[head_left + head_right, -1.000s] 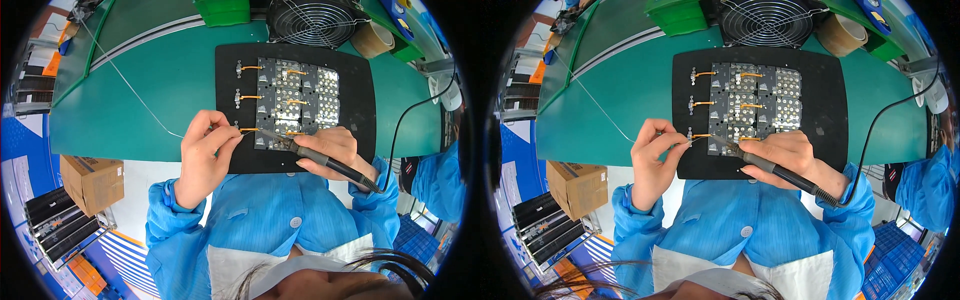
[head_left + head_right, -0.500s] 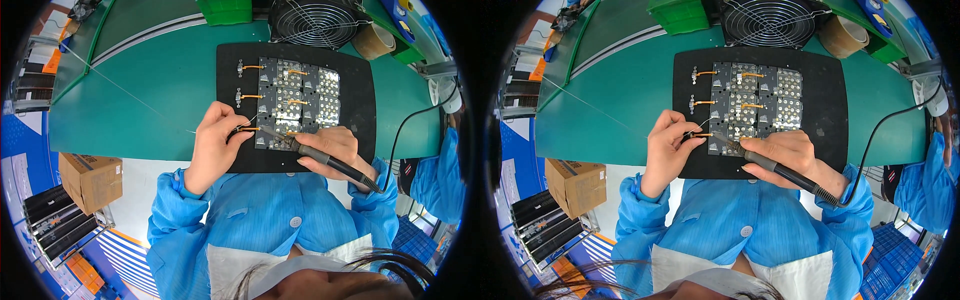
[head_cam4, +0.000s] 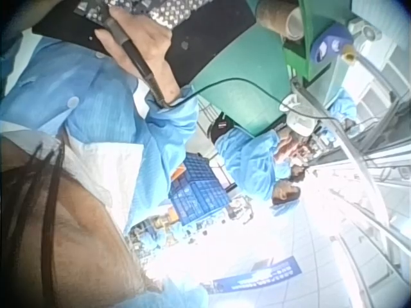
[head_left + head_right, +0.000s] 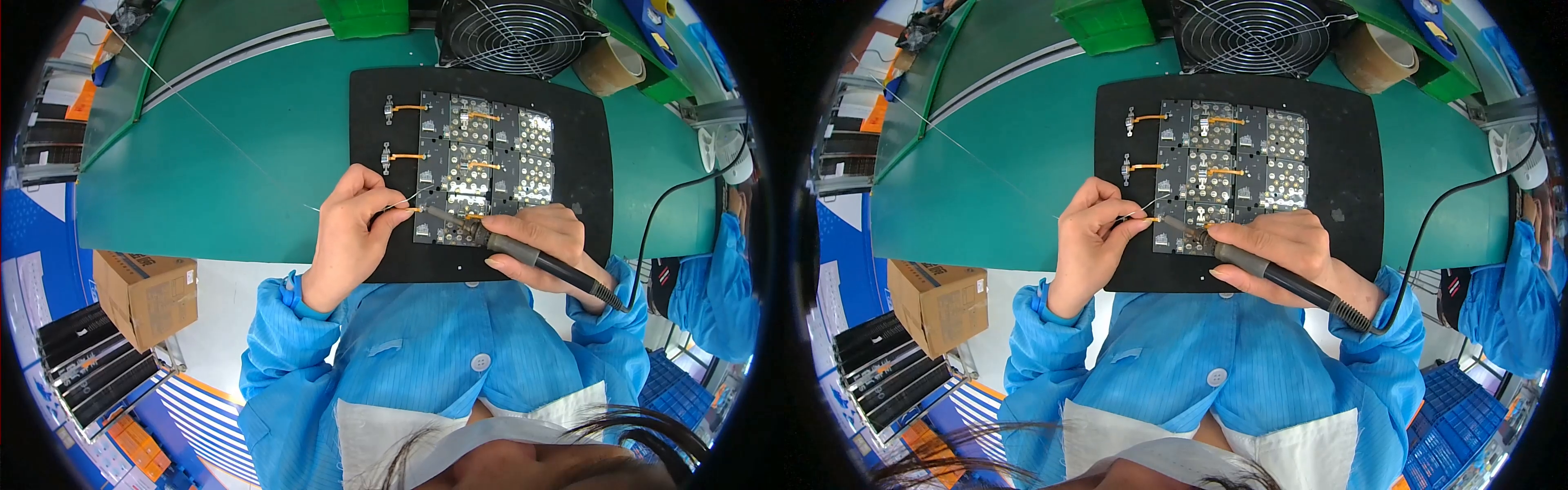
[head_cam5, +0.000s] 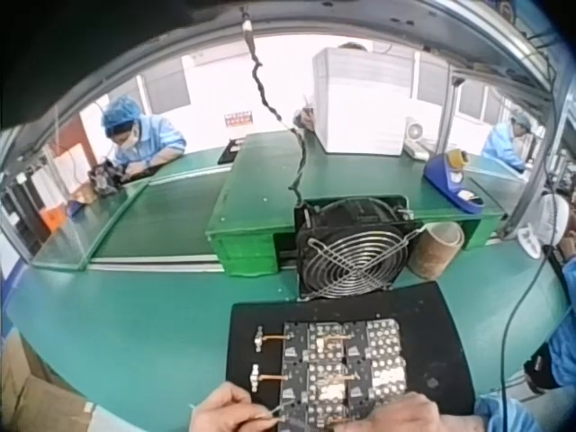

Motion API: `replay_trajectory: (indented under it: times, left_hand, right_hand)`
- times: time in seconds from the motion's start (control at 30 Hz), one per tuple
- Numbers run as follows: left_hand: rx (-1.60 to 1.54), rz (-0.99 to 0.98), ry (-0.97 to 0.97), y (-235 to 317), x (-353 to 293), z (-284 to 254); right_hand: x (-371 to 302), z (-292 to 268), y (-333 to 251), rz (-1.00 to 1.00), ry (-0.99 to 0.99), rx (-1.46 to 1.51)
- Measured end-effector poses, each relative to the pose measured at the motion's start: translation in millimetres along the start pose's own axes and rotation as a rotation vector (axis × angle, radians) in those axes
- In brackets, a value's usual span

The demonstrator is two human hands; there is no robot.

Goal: The person solders wires onto a printed circuit board using a soldering iron.

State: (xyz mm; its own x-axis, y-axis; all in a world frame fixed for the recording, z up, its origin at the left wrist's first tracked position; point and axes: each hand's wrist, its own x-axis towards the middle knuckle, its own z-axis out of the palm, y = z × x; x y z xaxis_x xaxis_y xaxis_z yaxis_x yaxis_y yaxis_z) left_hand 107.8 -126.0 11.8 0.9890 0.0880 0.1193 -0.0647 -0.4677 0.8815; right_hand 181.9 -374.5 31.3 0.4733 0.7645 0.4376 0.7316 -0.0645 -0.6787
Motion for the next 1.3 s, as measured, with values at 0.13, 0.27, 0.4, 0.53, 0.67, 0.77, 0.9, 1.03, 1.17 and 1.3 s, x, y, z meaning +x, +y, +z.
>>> replay_trajectory:
  times: [0.13, 0.27, 0.4, 0.53, 0.67, 0.77, 0.9, 1.03, 1.17, 1.3]
  left_hand:
    - [0.007, 0.001, -0.002, 1, 0, -1]
    - [0.007, -0.003, -0.005, 1, -1, -1]
    - [0.005, 0.007, 0.002, 1, -2, -2]
    - [-0.016, -0.009, 0.007, 0, -3, -1]
    - [-0.007, -0.015, 0.002, 2, -3, -1]
    - [0.004, -0.010, 0.002, 3, -2, -1]
    - [0.027, 0.005, 0.003, 4, -2, -2]
    - [0.020, -0.006, 0.001, 4, -2, -2]
    - [0.024, -0.003, -0.007, 4, -3, -2]
    - [0.065, 0.017, -0.016, 7, -1, -4]
  right_hand:
    - [-1, 0, 0, 0.019, 0.011, 0.016]
    - [-2, 0, -2, 0.045, -0.003, 0.030]
    - [-4, 3, 0, 0.047, 0.023, 0.033]
    - [-3, 3, -1, 0.065, 0.021, 0.033]
    - [1, -2, -4, 0.078, -0.008, 0.048]
    - [0, -2, -3, 0.081, -0.009, 0.067]
    - [-2, -2, -1, 0.079, -0.003, 0.071]
    - [0, -3, -3, 0.086, -0.008, 0.070]
    - [-3, -1, -3, 0.072, 0.009, 0.041]
    - [0, -7, -7, 0.083, 0.033, 0.054]
